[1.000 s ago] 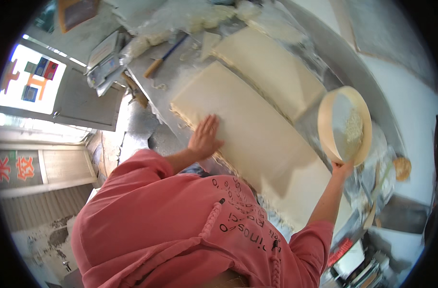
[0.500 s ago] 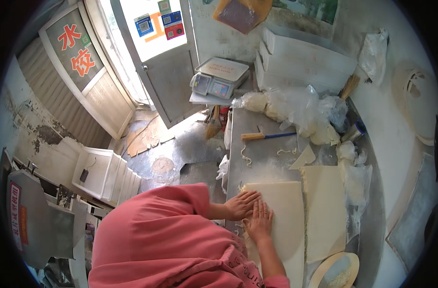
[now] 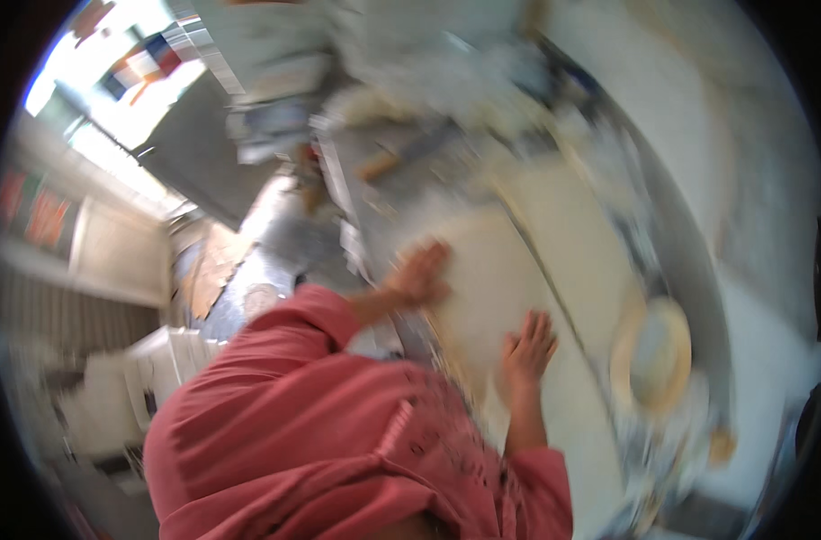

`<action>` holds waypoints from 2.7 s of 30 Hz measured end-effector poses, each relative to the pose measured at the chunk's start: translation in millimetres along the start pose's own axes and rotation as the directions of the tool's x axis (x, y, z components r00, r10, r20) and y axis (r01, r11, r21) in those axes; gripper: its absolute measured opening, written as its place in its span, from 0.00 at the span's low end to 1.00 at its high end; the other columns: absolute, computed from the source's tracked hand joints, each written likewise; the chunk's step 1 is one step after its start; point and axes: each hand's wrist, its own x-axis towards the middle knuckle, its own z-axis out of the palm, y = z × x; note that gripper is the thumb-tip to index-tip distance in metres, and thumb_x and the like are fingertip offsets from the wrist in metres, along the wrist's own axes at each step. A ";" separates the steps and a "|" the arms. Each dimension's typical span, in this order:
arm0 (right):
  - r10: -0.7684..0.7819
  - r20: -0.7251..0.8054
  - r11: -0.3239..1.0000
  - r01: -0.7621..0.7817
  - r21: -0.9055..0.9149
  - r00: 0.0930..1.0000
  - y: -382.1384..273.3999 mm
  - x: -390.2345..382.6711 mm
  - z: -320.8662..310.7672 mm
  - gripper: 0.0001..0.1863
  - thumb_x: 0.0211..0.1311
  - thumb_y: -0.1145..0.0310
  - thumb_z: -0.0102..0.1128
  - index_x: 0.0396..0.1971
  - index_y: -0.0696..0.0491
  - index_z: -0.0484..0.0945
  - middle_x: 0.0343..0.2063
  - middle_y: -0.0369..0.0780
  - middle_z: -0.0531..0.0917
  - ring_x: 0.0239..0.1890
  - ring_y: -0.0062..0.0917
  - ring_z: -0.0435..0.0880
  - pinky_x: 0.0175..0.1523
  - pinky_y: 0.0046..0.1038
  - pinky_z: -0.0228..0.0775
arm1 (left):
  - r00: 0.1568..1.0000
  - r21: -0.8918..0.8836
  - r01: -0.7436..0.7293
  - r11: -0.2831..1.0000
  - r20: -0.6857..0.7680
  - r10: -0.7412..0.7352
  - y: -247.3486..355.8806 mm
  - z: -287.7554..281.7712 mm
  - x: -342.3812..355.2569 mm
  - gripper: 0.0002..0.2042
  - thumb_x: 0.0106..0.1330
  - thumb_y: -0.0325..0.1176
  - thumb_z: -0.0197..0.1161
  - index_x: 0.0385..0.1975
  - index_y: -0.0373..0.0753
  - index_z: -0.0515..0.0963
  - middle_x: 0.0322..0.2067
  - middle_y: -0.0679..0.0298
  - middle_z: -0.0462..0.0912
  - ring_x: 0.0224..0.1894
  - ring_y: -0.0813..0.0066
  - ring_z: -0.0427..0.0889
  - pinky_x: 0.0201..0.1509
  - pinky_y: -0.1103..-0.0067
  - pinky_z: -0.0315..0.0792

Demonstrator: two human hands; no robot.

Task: The person repeatedly spreads flour on large sheets of dough, folds them, and places them on a digital scale. They then pack the weighed dough into plastic bags and continue the process.

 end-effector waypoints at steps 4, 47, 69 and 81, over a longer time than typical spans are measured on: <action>0.537 -0.077 0.811 -0.539 -0.228 0.840 181.1 -179.9 -27.8 0.30 0.60 0.54 0.46 0.61 0.50 0.56 0.63 0.45 0.55 0.65 0.37 0.52 0.62 0.50 0.46 | 0.988 0.169 -0.042 0.985 -0.142 0.067 8.9 -7.0 15.8 0.33 0.52 0.43 0.61 0.56 0.34 0.60 0.58 0.51 0.62 0.62 0.57 0.57 0.64 0.65 0.51; 0.769 0.152 0.639 -0.749 -0.174 0.621 232.4 -2.4 -53.2 0.22 0.54 0.59 0.56 0.48 0.51 0.67 0.52 0.45 0.69 0.56 0.38 0.66 0.54 0.46 0.57 | 0.886 -0.054 -0.342 0.938 0.315 0.341 74.8 -44.0 7.3 0.25 0.55 0.41 0.56 0.52 0.37 0.66 0.53 0.52 0.65 0.58 0.55 0.61 0.62 0.61 0.52; 0.822 0.086 0.566 -0.792 -0.229 0.562 159.2 100.8 -20.8 0.13 0.56 0.66 0.46 0.39 0.55 0.69 0.38 0.46 0.75 0.41 0.43 0.77 0.42 0.41 0.71 | 0.866 -0.560 -0.398 0.727 0.031 0.498 145.6 28.3 202.0 0.15 0.54 0.32 0.60 0.41 0.36 0.74 0.51 0.50 0.69 0.54 0.53 0.67 0.56 0.65 0.63; 0.852 -0.136 0.500 -0.862 -0.081 0.506 162.0 92.9 7.4 0.13 0.55 0.66 0.47 0.38 0.57 0.68 0.35 0.48 0.76 0.41 0.45 0.76 0.42 0.45 0.69 | 0.875 -0.727 -0.206 0.655 0.162 0.455 151.9 41.4 199.5 0.11 0.58 0.32 0.58 0.40 0.38 0.74 0.45 0.53 0.74 0.42 0.55 0.76 0.44 0.71 0.71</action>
